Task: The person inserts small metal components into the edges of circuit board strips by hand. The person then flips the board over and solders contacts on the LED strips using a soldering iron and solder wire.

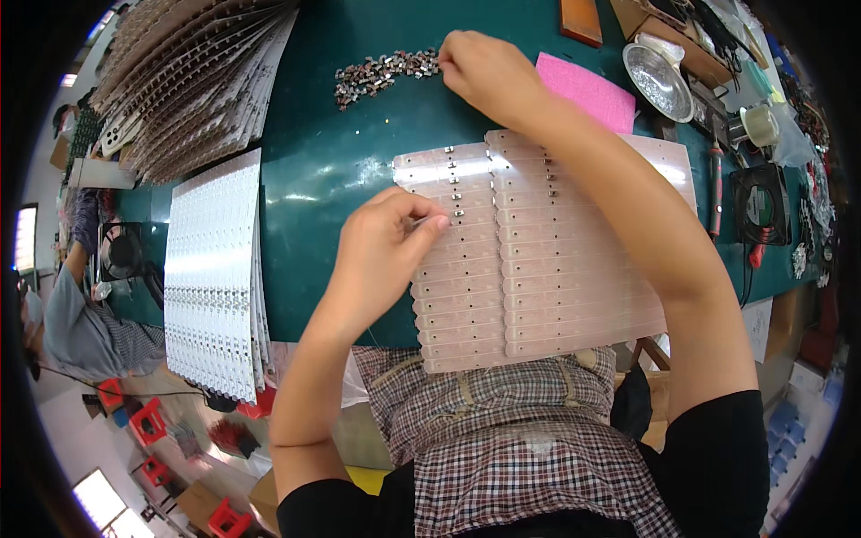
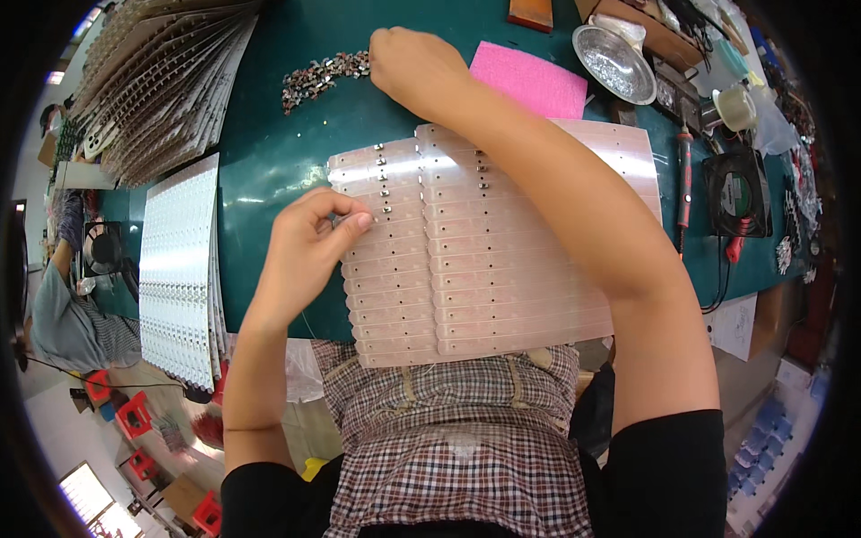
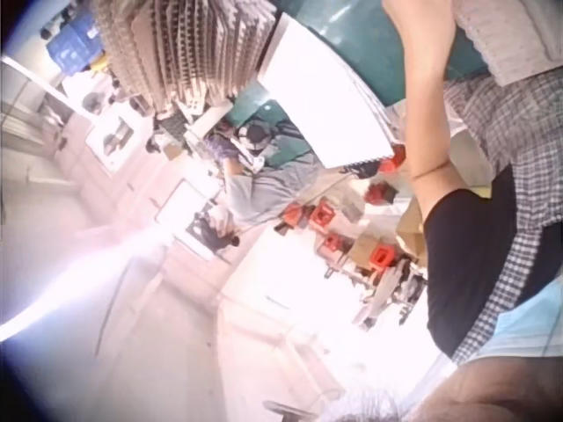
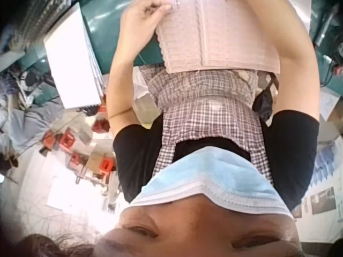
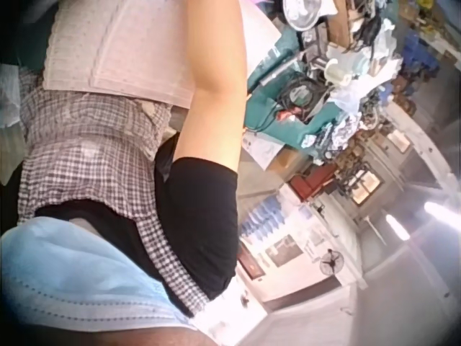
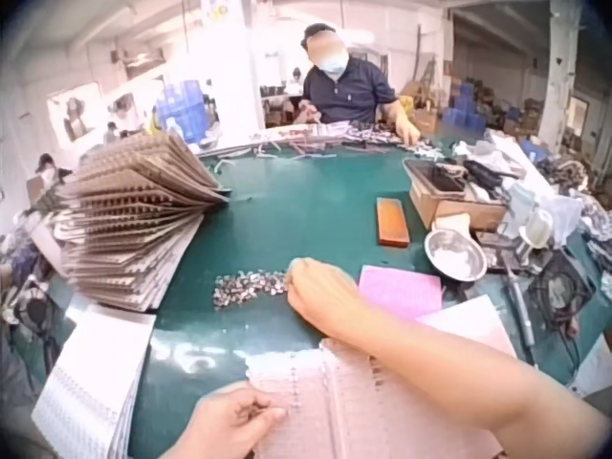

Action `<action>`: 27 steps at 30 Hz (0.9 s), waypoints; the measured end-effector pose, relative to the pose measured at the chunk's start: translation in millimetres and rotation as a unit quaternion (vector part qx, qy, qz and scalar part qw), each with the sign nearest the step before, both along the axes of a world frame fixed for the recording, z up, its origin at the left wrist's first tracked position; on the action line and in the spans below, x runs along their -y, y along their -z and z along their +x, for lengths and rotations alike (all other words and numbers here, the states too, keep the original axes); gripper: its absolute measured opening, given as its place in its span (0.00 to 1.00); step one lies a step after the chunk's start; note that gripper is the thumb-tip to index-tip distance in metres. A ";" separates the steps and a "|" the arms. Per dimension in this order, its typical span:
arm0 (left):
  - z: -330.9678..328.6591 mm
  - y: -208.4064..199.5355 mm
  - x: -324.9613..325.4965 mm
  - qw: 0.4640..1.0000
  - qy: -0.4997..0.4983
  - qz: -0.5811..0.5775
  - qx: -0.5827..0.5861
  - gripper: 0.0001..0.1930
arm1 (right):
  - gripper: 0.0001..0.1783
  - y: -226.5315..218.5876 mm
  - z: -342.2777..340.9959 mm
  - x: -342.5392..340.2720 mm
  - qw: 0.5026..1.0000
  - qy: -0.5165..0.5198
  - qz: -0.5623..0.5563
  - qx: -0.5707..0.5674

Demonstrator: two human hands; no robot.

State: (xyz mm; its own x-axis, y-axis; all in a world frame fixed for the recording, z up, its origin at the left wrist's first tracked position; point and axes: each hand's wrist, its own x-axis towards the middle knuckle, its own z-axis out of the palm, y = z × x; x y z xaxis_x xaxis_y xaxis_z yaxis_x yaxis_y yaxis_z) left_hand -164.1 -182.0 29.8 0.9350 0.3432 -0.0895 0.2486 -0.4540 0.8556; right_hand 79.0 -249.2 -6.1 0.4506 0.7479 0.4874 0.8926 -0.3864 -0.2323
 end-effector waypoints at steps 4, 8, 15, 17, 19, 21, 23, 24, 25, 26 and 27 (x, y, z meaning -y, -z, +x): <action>-2.4 10.6 13.6 0.999 0.001 0.039 0.033 0.08 | 0.08 -35.9 -12.8 33.5 0.971 -0.039 0.057 -0.227; 1.2 17.1 12.4 0.997 0.000 0.068 0.040 0.07 | 0.12 -55.0 -19.3 74.5 0.937 -0.045 0.079 -0.338; 2.5 18.3 14.8 0.993 0.002 0.105 0.053 0.06 | 0.12 -55.2 -34.4 132.5 0.889 -0.040 0.108 -0.444; 3.6 17.8 16.5 0.993 0.003 0.110 0.053 0.06 | 0.10 -52.6 -42.3 144.0 0.898 -0.037 0.110 -0.424; 5.0 17.2 17.2 0.992 0.003 0.114 0.051 0.06 | 0.10 -53.1 -49.2 152.8 0.896 -0.024 0.102 -0.431; 4.4 15.6 17.6 0.991 0.008 0.130 0.033 0.06 | 0.09 -52.0 -54.9 160.1 0.894 -0.013 0.095 -0.438; 3.7 18.2 18.5 0.989 0.012 0.141 0.050 0.05 | 0.07 -50.5 -59.3 167.3 0.896 0.003 0.090 -0.434; 3.7 19.2 19.0 0.986 0.017 0.153 0.069 0.05 | 0.07 -50.8 -62.6 169.9 0.897 0.006 0.089 -0.434; 3.0 18.5 18.8 0.986 0.018 0.151 0.070 0.05 | 0.07 -51.1 -66.0 172.0 0.878 0.015 0.094 -0.469; 2.5 17.0 18.9 0.981 0.030 0.178 0.066 0.05 | 0.06 -51.2 -67.6 174.6 0.858 0.025 0.099 -0.503; 1.9 15.8 19.1 0.976 0.041 0.204 0.062 0.05 | 0.06 -49.8 -68.5 176.6 0.860 0.028 0.098 -0.501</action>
State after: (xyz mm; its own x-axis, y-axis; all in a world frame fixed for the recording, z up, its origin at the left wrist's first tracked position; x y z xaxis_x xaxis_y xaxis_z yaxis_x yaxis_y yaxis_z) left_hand -162.2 -201.1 13.9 0.9556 0.2502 0.1555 0.1027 -0.7775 0.6205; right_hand 10.6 -425.8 43.8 0.7508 0.6585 -0.0517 0.1881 -0.2882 -0.9389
